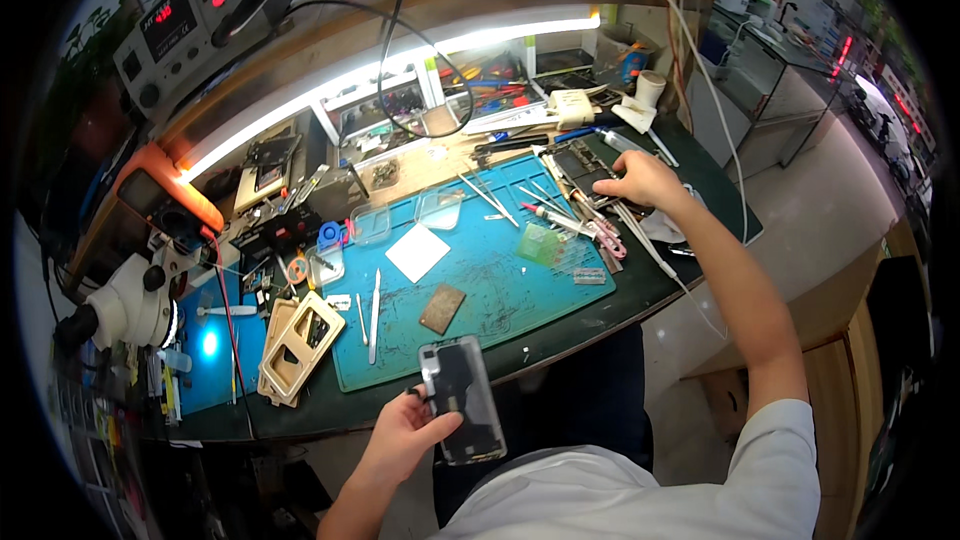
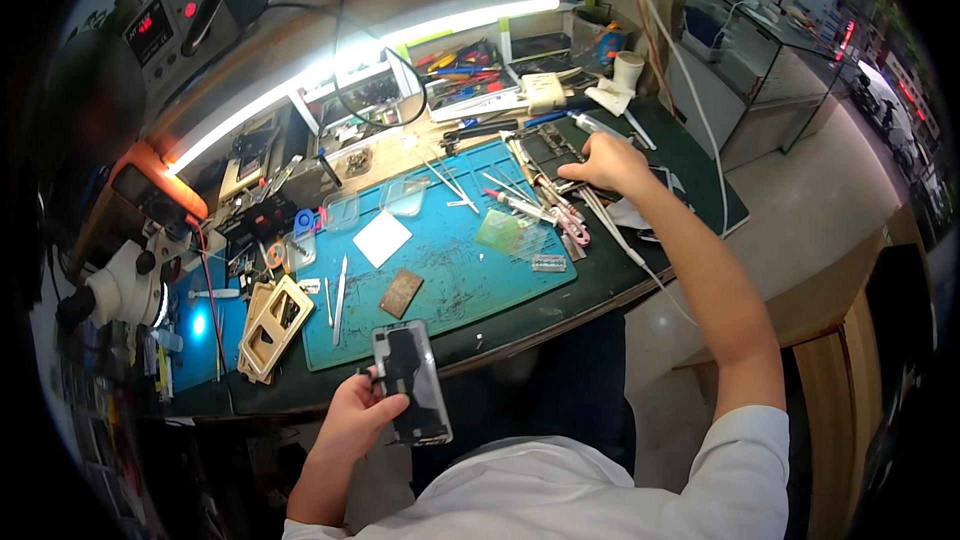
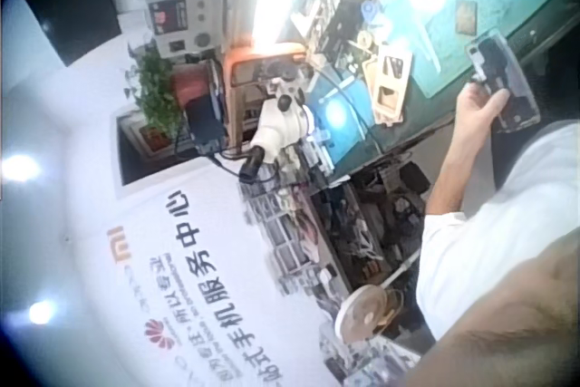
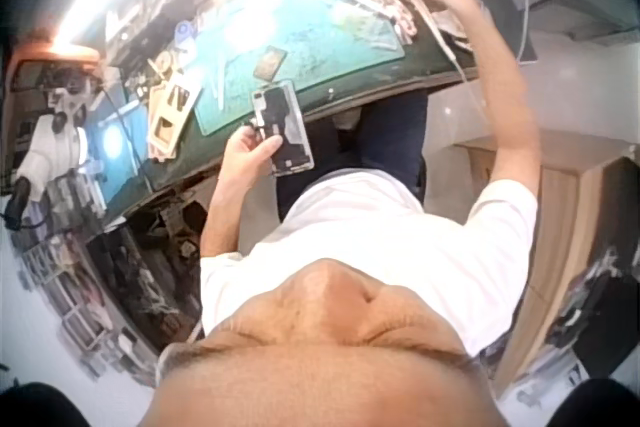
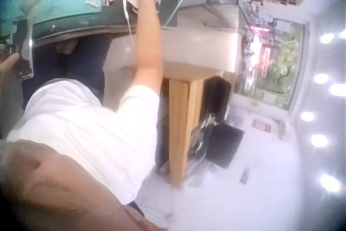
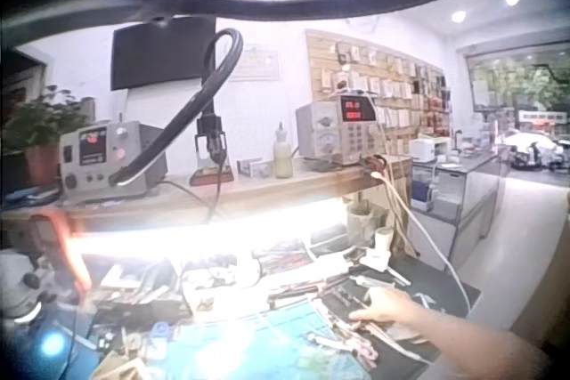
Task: The person applies flux to a small component on a smartphone motherboard using a syringe. They then use tweezers to position the component and a soldering iron to solder it onto the board. Finally, the person reattaches the phone's screen assembly to the chassis.
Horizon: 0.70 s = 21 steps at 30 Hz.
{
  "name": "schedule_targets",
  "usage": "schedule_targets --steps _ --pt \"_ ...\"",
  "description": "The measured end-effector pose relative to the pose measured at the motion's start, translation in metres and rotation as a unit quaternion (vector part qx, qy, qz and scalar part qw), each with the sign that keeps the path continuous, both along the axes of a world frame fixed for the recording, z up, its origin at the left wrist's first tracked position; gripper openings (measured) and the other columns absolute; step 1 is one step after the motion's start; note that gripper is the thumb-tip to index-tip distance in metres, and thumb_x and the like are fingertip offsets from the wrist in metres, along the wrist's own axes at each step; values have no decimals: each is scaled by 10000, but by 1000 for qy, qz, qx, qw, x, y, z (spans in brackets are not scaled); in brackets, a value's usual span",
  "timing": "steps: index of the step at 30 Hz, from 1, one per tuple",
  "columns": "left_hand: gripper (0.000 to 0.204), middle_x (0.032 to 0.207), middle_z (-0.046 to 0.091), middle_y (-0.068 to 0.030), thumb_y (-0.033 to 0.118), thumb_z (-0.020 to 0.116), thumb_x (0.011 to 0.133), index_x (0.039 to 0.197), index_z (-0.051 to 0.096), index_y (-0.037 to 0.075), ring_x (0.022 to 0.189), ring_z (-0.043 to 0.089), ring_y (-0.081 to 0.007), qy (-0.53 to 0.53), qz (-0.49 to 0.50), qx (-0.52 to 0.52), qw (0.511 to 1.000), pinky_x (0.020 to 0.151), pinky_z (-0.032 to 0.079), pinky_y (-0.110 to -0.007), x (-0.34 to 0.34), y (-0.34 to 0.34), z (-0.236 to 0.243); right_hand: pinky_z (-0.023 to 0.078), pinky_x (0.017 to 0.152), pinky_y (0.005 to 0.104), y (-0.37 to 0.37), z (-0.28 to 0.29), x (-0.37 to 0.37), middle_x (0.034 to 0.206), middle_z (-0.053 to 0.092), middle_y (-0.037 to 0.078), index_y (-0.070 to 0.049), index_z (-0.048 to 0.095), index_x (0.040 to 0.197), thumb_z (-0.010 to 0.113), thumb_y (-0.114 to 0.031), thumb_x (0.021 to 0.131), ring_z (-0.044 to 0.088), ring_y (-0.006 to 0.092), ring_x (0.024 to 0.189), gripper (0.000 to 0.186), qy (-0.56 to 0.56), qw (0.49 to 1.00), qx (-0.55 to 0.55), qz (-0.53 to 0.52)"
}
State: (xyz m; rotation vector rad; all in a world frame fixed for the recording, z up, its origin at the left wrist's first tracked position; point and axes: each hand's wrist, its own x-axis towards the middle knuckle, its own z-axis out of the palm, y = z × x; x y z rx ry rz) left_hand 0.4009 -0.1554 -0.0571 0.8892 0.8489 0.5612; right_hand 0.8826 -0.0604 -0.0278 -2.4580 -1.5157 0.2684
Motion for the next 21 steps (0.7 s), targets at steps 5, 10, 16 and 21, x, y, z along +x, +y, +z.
schedule_targets --steps 5,10,16,21 --pt "456 1162 726 -76 -42 784 887 1311 615 -35 1017 694 -120 2 77 3 997 936 562 -287 -53 -23 -11 449 605 232 0 0 33 770 640 -32 -85 742 947 842 -321 891 549 75 678 263 432 898 52 -68" --pt "440 1156 724 -99 -99 739 867 1282 600 -54 1017 698 -140 -51 181 23 982 933 560 -310 -69 -30 2 409 595 196 -42 30 23 811 627 -77 -115 713 954 707 -283 999 516 23 681 175 429 893 127 -45" --pt "470 1216 707 -109 -102 712 892 1336 565 -50 1068 694 -156 -84 187 -3 979 961 553 -309 -51 -19 13 460 691 215 -85 53 -56 944 681 -23 -41 723 1222 673 -234 1014 585 48 826 288 464 872 -32 151" --pt "452 1218 710 -114 -107 691 918 1346 562 -43 1085 688 -151 -119 155 -15 981 964 557 -310 -51 -16 0 505 734 269 -51 24 -121 969 692 16 -39 711 1248 706 -249 992 622 95 870 331 430 857 -164 234"
